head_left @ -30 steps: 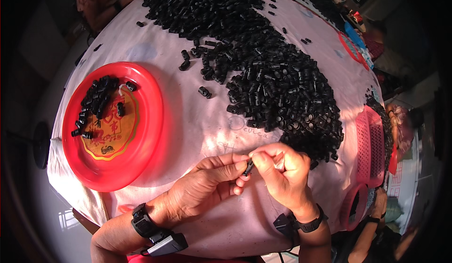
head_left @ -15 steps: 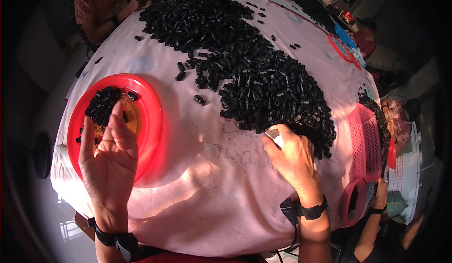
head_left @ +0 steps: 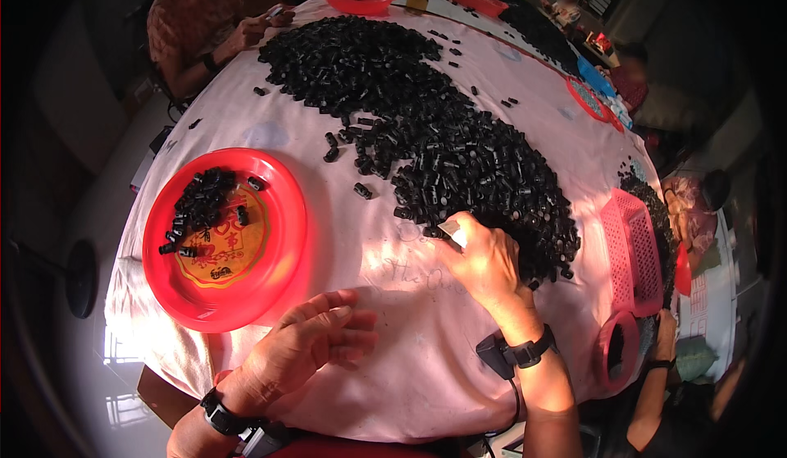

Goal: Sorting small black plastic components at a workshop table with other workers.

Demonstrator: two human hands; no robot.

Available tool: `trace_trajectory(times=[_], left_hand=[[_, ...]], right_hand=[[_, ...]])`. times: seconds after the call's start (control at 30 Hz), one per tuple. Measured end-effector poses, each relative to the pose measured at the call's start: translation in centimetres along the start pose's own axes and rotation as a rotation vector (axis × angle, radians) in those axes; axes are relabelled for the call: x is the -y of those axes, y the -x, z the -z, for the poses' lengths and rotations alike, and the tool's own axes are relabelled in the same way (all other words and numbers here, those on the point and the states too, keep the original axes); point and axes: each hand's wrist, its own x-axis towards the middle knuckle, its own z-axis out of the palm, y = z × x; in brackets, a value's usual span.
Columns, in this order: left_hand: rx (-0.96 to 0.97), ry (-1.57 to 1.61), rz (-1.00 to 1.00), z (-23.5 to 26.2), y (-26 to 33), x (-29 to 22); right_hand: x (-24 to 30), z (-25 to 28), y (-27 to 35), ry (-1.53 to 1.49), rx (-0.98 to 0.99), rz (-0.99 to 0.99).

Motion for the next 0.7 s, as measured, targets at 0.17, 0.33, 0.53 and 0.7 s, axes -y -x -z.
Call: trace_trajectory(times=[0.17,0.33,0.53,0.7], left_hand=[[0.023,-0.132,0.009,-1.7,-1.2,-0.7],[-0.006,-0.103,0.006,-2.9,-5.5,-0.6],[-0.058,-0.115,-0.058,-3.6,-7.5,-0.1],[0.014,-0.063,-0.013,-3.6,-7.3,-0.6]], right_hand=[[0.1,-0.8,0.0,-0.042,0.028,0.064],[0.5,-0.9,0.0,-0.210,0.062,-0.022],[0.4,-0.9,0.2,-0.264,0.064,0.087],[1.4,1.5,0.8,-0.553,0.223,0.186]])
